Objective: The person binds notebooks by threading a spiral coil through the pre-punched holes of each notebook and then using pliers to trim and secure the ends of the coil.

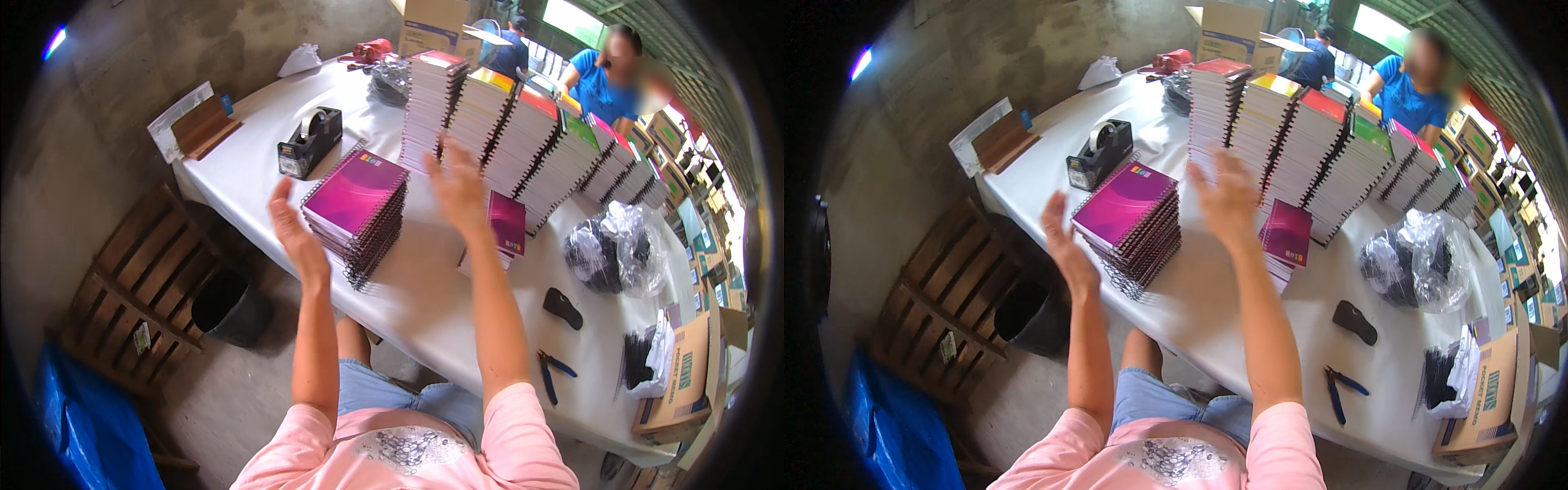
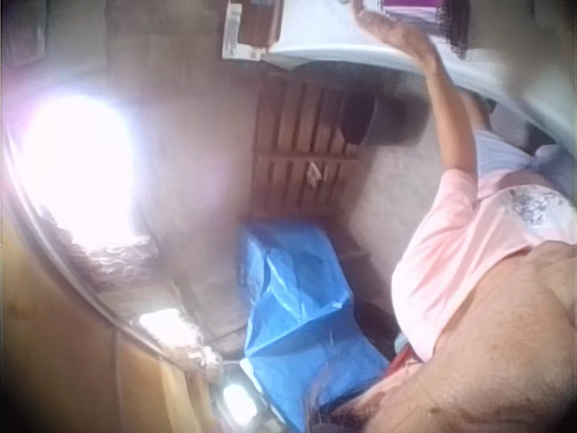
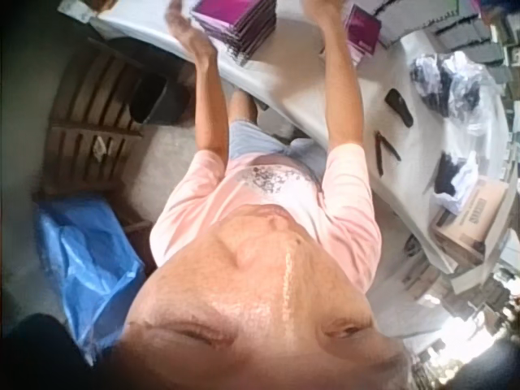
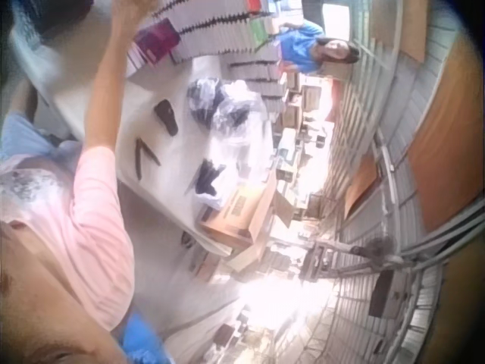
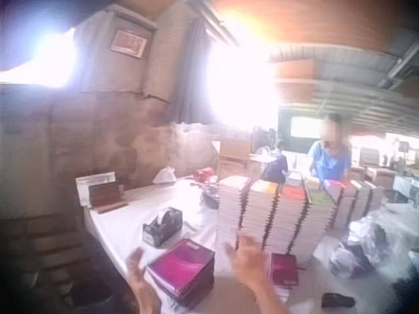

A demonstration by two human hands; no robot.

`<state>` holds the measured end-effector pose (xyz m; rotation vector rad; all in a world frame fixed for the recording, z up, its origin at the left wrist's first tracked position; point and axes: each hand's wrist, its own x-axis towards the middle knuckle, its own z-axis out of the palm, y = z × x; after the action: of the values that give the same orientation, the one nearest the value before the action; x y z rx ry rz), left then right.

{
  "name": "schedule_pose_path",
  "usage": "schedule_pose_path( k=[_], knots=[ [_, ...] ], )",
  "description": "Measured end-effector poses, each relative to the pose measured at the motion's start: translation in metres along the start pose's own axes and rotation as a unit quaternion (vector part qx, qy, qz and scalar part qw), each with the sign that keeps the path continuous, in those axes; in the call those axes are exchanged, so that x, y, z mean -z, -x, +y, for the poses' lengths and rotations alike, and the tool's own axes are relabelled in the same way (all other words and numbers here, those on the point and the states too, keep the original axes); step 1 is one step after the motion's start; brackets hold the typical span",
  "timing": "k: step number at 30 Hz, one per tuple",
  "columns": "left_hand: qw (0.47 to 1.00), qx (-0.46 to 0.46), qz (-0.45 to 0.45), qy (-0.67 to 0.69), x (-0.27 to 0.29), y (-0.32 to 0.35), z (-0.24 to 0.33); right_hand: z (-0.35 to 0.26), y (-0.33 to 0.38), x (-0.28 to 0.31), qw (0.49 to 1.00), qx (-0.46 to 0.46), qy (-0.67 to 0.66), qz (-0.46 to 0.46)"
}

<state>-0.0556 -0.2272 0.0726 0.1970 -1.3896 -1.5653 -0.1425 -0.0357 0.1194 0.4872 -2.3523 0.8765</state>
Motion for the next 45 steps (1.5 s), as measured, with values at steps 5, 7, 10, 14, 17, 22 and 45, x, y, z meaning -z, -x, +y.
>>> schedule_pose_path(
  k=[5,7,10,14,17,22,45],
  knots=[
    [0.979,-0.158,0.128,-0.006,0.007,0.016,0.062,0.139,0.056,0.092,0.941,-0.278,0.186,-0.049],
    [0.968,-0.205,0.141,0.038,-0.006,0.033,0.079,0.142,0.066,0.097,0.935,-0.339,0.063,-0.087],
    [0.909,-0.409,-0.041,0.063,-0.026,0.064,0.087,0.164,0.083,0.116,0.938,-0.339,-0.062,-0.044],
    [0.958,-0.047,-0.273,0.071,-0.069,0.111,0.083,0.112,0.090,0.132,0.948,-0.253,-0.187,0.041],
    [0.907,0.198,-0.334,0.162,-0.090,0.136,0.051,0.052,0.123,0.125,0.959,-0.166,-0.231,-0.003],
    [0.896,0.187,-0.372,0.153,-0.077,0.134,0.034,0.069,0.196,0.161,0.965,-0.176,-0.182,-0.067],
    [0.771,-0.263,-0.512,-0.273,-0.052,0.183,0.015,0.250,0.264,0.347,0.841,-0.341,0.415,-0.059]
  ],
)
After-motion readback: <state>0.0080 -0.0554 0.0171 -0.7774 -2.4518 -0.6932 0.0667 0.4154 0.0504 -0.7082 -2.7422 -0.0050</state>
